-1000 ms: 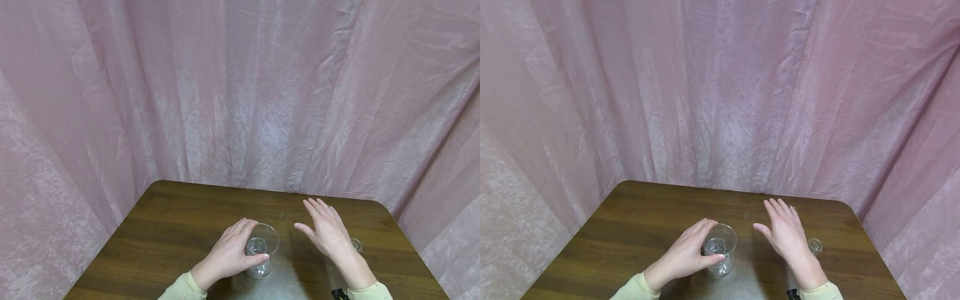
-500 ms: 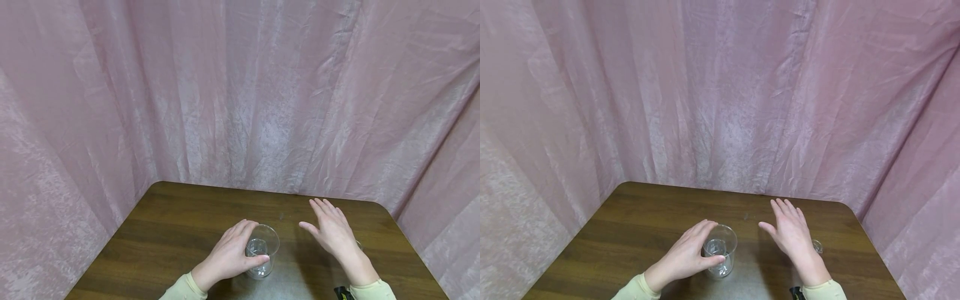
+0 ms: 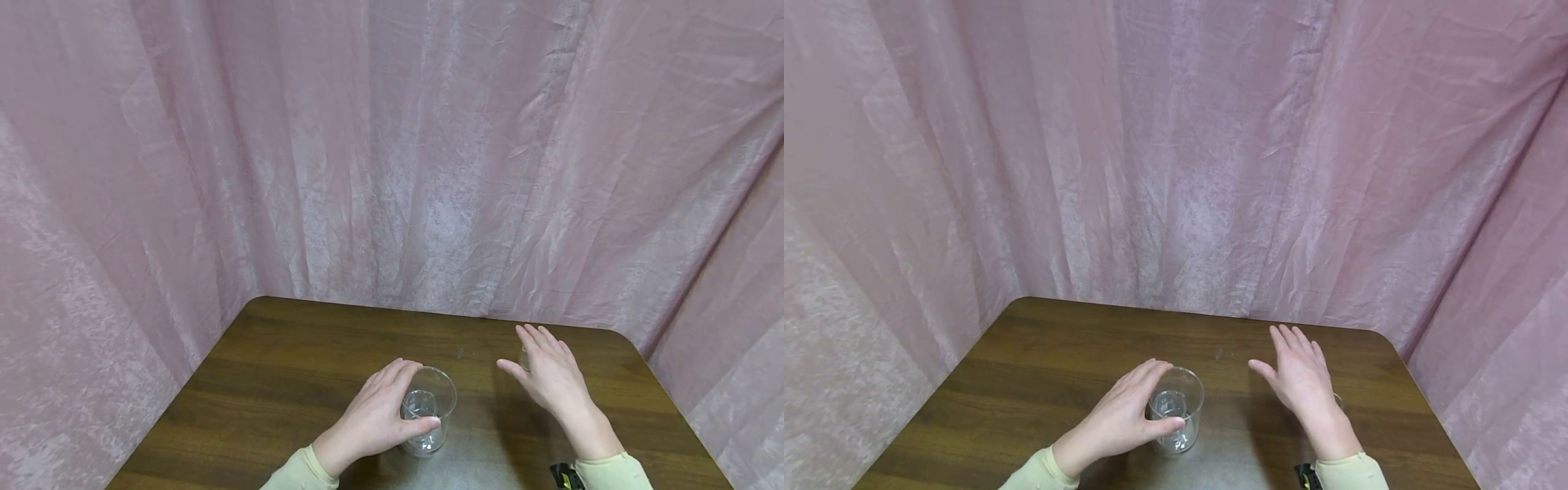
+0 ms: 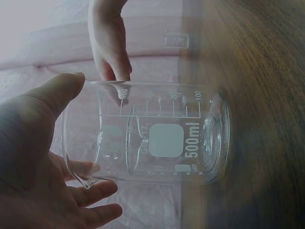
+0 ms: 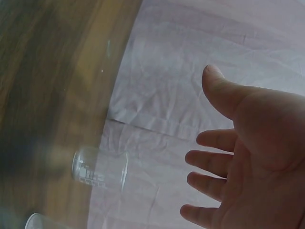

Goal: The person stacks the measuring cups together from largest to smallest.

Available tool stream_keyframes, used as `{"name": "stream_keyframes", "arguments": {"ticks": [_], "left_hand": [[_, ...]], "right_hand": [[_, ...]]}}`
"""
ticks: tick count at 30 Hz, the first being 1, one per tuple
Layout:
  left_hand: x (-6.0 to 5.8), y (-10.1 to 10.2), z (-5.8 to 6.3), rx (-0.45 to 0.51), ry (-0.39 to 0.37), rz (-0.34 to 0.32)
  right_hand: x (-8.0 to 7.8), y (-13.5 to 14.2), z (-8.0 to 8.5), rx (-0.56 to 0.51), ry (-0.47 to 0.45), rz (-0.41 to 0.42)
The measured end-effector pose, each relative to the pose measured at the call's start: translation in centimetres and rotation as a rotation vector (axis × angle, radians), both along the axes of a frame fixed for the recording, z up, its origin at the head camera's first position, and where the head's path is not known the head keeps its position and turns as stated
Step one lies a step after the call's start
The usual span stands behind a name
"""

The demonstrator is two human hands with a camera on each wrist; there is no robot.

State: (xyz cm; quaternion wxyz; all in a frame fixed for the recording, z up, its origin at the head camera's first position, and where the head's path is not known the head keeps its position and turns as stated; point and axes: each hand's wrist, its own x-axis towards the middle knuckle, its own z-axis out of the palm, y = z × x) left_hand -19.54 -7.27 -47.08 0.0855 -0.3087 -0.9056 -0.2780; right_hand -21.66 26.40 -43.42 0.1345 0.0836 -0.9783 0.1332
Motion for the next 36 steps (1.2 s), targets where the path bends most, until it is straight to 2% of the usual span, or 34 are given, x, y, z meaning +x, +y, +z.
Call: {"name": "stream_keyframes", "arguments": {"ticks": [8, 36], "left_hand": [[0.0, 0.0, 0.0, -0.003, 0.012, 0.004], [0.1, 0.1, 0.1, 0.0, 0.006, 0.003]], "right_hand": [[-0.5, 0.8, -0.1, 0.014, -0.007, -0.028], [-1.9, 2.5, -0.7, -0.012, -0.16, -0.124]]}}
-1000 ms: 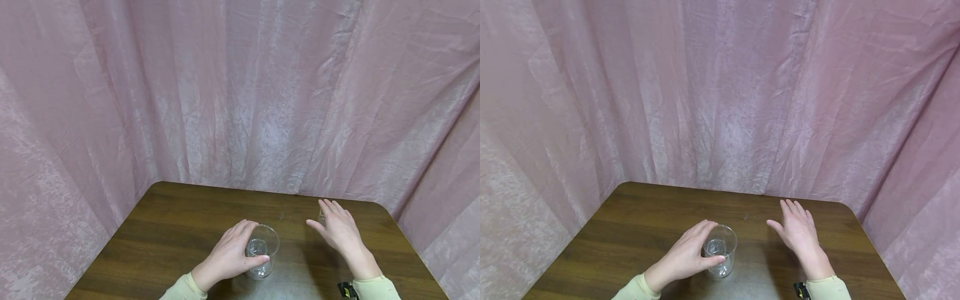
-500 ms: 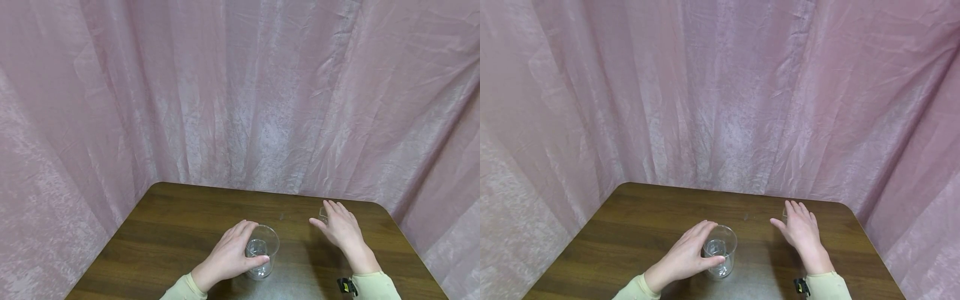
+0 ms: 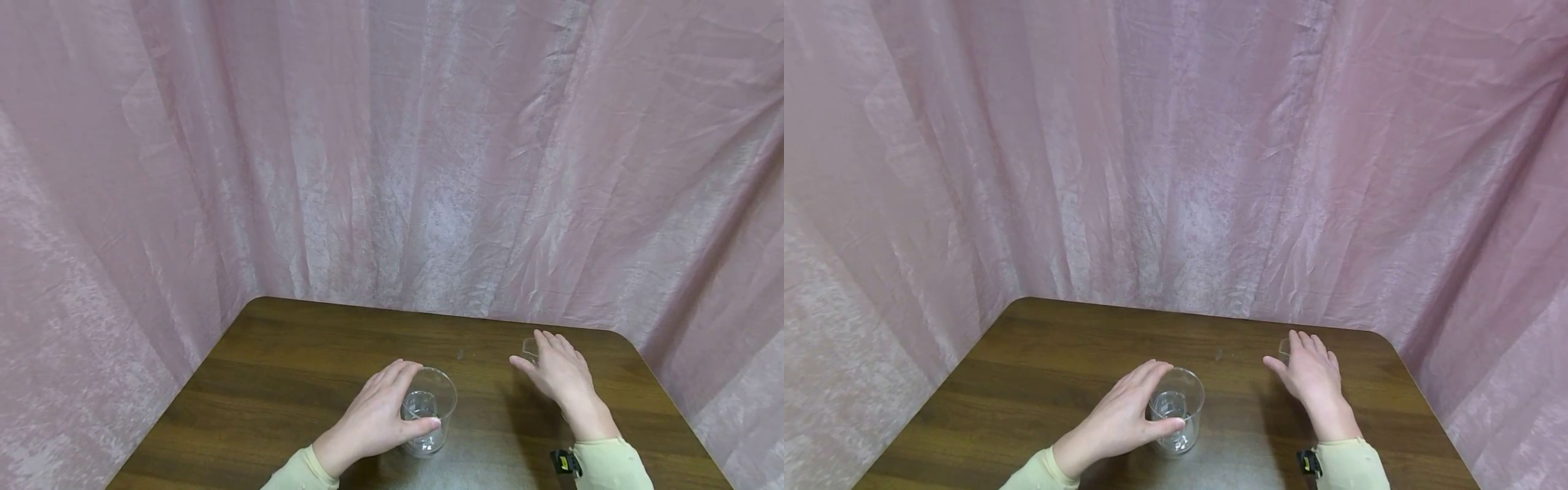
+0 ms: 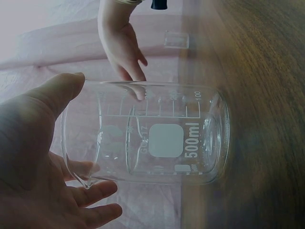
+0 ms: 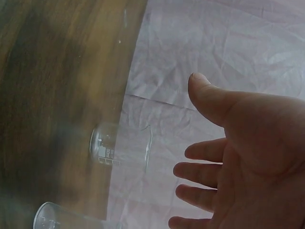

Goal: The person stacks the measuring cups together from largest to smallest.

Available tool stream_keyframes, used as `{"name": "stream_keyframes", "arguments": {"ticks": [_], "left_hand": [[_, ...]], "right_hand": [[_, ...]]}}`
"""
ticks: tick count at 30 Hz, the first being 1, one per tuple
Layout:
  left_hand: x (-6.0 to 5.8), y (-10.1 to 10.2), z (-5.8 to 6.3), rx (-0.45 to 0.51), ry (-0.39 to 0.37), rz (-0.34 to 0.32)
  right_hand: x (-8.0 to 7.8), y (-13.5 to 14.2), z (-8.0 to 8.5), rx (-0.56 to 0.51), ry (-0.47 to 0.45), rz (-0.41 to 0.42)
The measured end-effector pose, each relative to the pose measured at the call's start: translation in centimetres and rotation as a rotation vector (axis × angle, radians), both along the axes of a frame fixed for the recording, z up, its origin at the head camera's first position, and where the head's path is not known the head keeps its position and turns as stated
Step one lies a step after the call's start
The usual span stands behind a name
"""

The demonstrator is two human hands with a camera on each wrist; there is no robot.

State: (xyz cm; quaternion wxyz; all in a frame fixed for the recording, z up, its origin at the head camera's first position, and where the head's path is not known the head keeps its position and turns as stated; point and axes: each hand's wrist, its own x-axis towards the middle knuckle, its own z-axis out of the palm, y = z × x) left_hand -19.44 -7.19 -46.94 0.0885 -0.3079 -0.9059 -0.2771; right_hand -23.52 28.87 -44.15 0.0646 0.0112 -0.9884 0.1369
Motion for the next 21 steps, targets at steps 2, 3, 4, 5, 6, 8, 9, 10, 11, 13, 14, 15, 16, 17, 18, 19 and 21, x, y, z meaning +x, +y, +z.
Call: {"name": "stream_keyframes", "arguments": {"ticks": [2, 3, 4, 5, 6, 8, 9, 10, 11, 13, 14, 15, 16, 17, 18, 19, 21], "left_hand": [[0.01, -0.04, 0.06, 0.004, -0.005, -0.002], [0.02, -0.06, 0.08, 0.005, -0.007, -0.002], [0.04, -0.08, 0.11, 0.006, -0.009, -0.002], [0.06, -0.08, 0.14, 0.007, -0.01, -0.003], [0.07, -0.09, 0.16, 0.007, -0.009, -0.003], [0.08, -0.08, 0.18, 0.006, -0.002, -0.003], [0.09, -0.07, 0.18, 0.005, 0.002, -0.003], [0.08, -0.06, 0.18, 0.004, 0.006, -0.003], [0.07, -0.06, 0.17, 0.004, 0.008, -0.005], [0.05, -0.05, 0.13, 0.004, 0.013, -0.005], [0.04, -0.06, 0.11, 0.004, 0.012, -0.005], [0.03, -0.07, 0.09, 0.004, 0.012, -0.005], [0.03, -0.07, 0.06, 0.004, 0.01, -0.006], [0.03, -0.08, 0.03, 0.003, 0.008, -0.005], [0.04, -0.09, 0.0, 0.002, 0.007, -0.005], [0.04, -0.1, -0.02, 0.002, 0.005, -0.005], [0.06, -0.11, -0.05, 0.002, 0.0, -0.004]], "right_hand": [[-0.16, 0.13, 0.01, 0.002, -0.014, -0.006], [-0.22, 0.19, 0.04, 0.004, -0.022, -0.008], [-0.28, 0.23, 0.07, 0.006, -0.031, -0.01], [-0.34, 0.28, 0.09, 0.009, -0.04, -0.013], [-0.4, 0.33, 0.1, 0.012, -0.048, -0.014], [-0.49, 0.41, 0.13, 0.013, -0.065, -0.017], [-0.52, 0.44, 0.13, 0.012, -0.072, -0.019], [-0.55, 0.47, 0.13, 0.012, -0.077, -0.019], [-0.59, 0.51, 0.13, 0.011, -0.081, -0.02], [-0.66, 0.58, 0.11, 0.01, -0.088, -0.021], [-0.7, 0.63, 0.09, 0.013, -0.091, -0.021], [-0.75, 0.68, 0.06, 0.015, -0.095, -0.021], [-0.81, 0.74, 0.03, 0.017, -0.098, -0.021], [-0.87, 0.79, -0.01, 0.019, -0.103, -0.022], [-0.93, 0.84, -0.05, 0.021, -0.107, -0.022], [-0.99, 0.88, -0.09, 0.023, -0.113, -0.022], [-1.07, 0.98, -0.18, 0.022, -0.126, -0.024]]}}
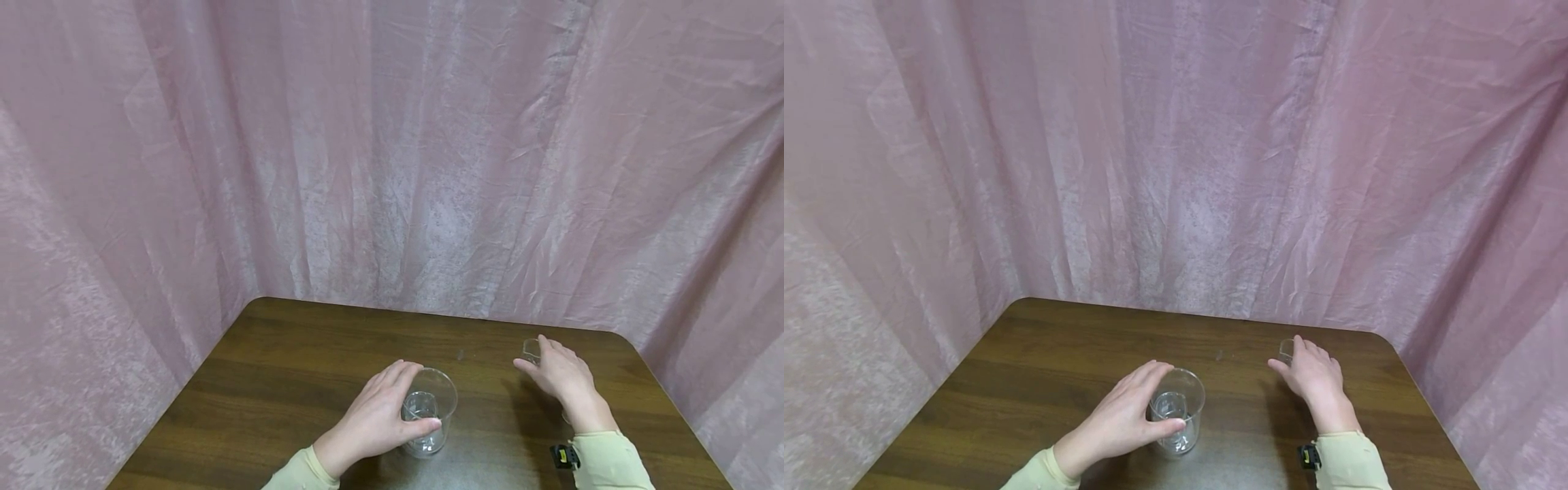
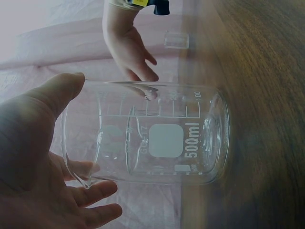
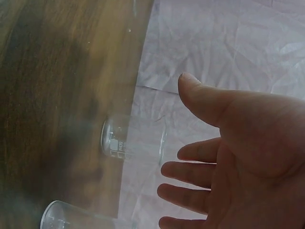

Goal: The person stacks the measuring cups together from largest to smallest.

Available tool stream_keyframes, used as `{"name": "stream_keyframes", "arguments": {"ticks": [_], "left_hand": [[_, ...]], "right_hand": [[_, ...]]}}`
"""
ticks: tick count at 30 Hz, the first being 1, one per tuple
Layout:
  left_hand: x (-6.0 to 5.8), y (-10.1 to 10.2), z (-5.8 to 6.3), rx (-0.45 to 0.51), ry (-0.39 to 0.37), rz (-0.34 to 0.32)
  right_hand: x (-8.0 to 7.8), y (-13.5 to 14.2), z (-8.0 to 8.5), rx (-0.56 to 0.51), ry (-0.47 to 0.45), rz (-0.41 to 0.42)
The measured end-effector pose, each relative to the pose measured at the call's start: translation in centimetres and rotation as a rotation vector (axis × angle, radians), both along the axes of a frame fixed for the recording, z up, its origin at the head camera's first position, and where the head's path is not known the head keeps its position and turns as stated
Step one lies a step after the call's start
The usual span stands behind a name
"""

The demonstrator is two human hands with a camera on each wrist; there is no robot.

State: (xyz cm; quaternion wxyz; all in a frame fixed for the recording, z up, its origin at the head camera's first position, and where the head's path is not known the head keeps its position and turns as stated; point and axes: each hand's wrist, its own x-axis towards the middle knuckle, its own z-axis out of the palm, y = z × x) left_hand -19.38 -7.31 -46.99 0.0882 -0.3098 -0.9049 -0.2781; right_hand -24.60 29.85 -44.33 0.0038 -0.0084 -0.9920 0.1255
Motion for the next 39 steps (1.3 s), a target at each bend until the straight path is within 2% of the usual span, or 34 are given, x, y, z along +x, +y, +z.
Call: {"name": "stream_keyframes", "arguments": {"ticks": [23, 39], "left_hand": [[0.0, 0.1, -0.1, 0.0, 0.007, 0.0], [0.0, 0.0, -0.1, -0.004, 0.028, 0.0]], "right_hand": [[-0.8, 0.8, -1.2, -0.017, -0.04, -0.052], [-1.1, 0.7, -1.2, -0.037, -0.012, -0.063]]}}
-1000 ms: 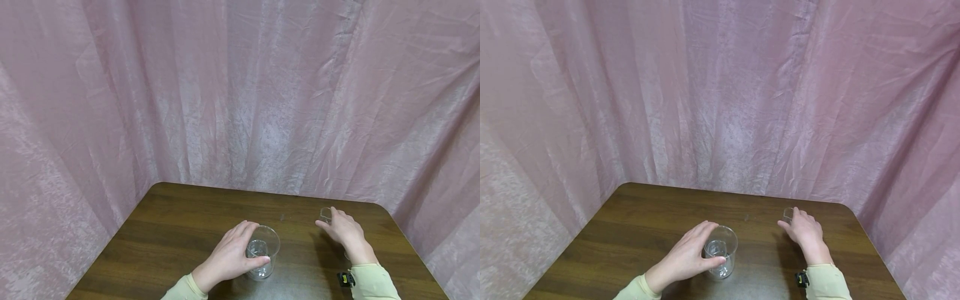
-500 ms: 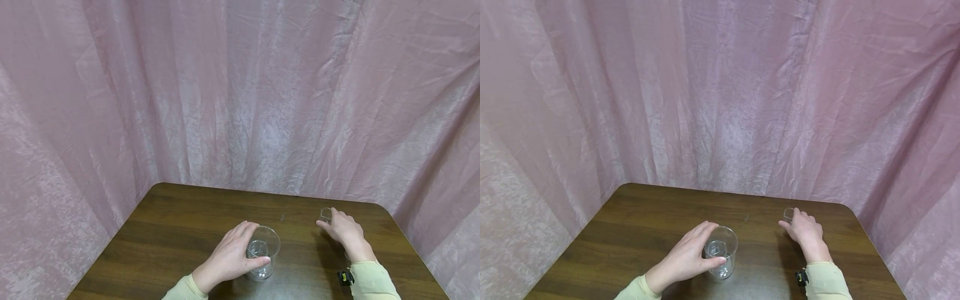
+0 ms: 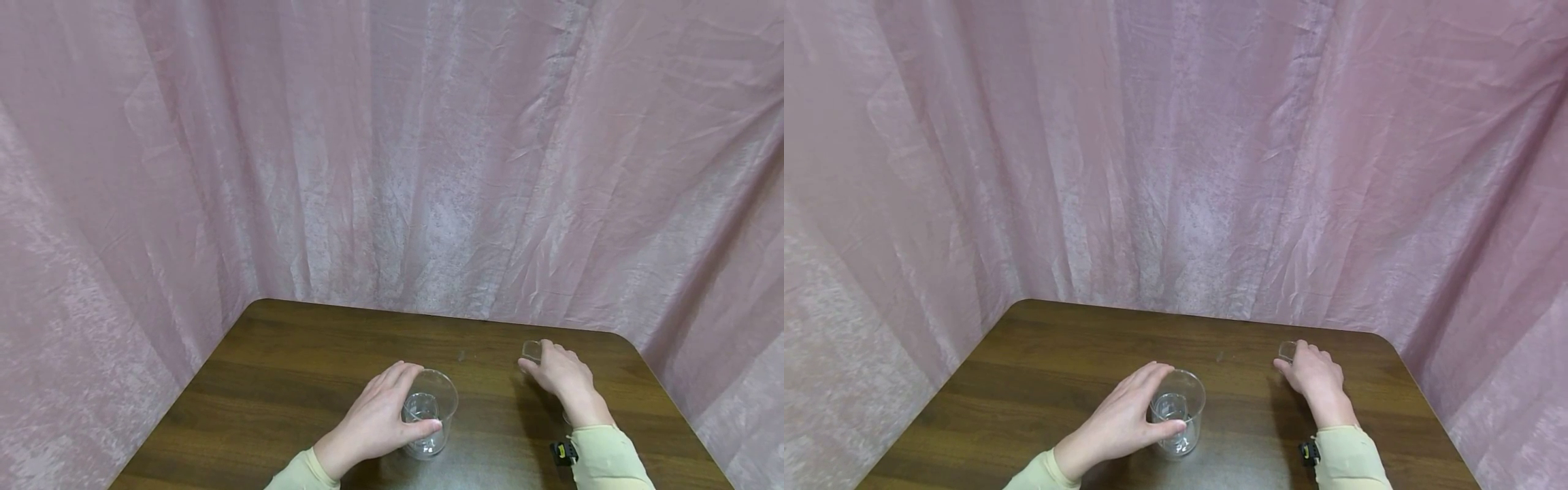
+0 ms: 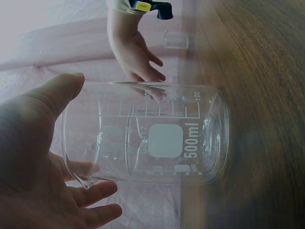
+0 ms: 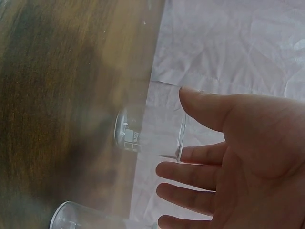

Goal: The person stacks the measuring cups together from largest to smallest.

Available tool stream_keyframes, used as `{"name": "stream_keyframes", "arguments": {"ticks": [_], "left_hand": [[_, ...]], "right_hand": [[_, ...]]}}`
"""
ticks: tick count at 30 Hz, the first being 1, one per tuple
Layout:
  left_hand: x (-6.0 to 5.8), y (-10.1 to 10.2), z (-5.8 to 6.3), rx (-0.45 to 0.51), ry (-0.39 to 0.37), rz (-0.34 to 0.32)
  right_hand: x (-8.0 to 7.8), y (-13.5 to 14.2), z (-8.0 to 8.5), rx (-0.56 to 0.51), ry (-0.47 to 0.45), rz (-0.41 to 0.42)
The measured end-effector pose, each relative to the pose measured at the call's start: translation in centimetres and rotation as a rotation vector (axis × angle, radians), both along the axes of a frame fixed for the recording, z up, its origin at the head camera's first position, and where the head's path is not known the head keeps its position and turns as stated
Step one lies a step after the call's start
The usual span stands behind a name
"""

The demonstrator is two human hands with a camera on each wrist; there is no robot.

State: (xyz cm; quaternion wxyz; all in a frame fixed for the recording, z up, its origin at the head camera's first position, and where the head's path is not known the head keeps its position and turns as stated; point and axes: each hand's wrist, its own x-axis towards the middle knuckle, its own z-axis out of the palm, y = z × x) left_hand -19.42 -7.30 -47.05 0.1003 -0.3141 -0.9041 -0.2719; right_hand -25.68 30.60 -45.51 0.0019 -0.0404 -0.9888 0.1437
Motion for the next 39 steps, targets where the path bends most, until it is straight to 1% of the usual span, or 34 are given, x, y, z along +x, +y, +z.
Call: {"name": "stream_keyframes", "arguments": {"ticks": [8, 18, 25, 29, 39], "left_hand": [[0.02, 0.04, -0.02, -0.003, -0.019, 0.004], [0.07, 0.04, 0.06, -0.001, -0.018, 0.002], [0.05, 0.07, 0.05, 0.002, 0.001, 0.001], [0.02, 0.09, 0.03, -0.004, -0.002, 0.002], [0.07, 0.01, 0.02, -0.003, -0.025, 0.008]], "right_hand": [[-0.09, -0.31, 0.35, 0.005, -0.008, -0.008], [-0.24, -0.4, 0.08, 0.023, -0.014, -0.011], [-0.35, -0.41, 0.12, 0.029, -0.01, -0.005], [-0.41, -0.47, 0.15, 0.031, -0.008, -0.004], [-0.48, -0.43, -0.05, 0.045, 0.031, 0.008]]}}
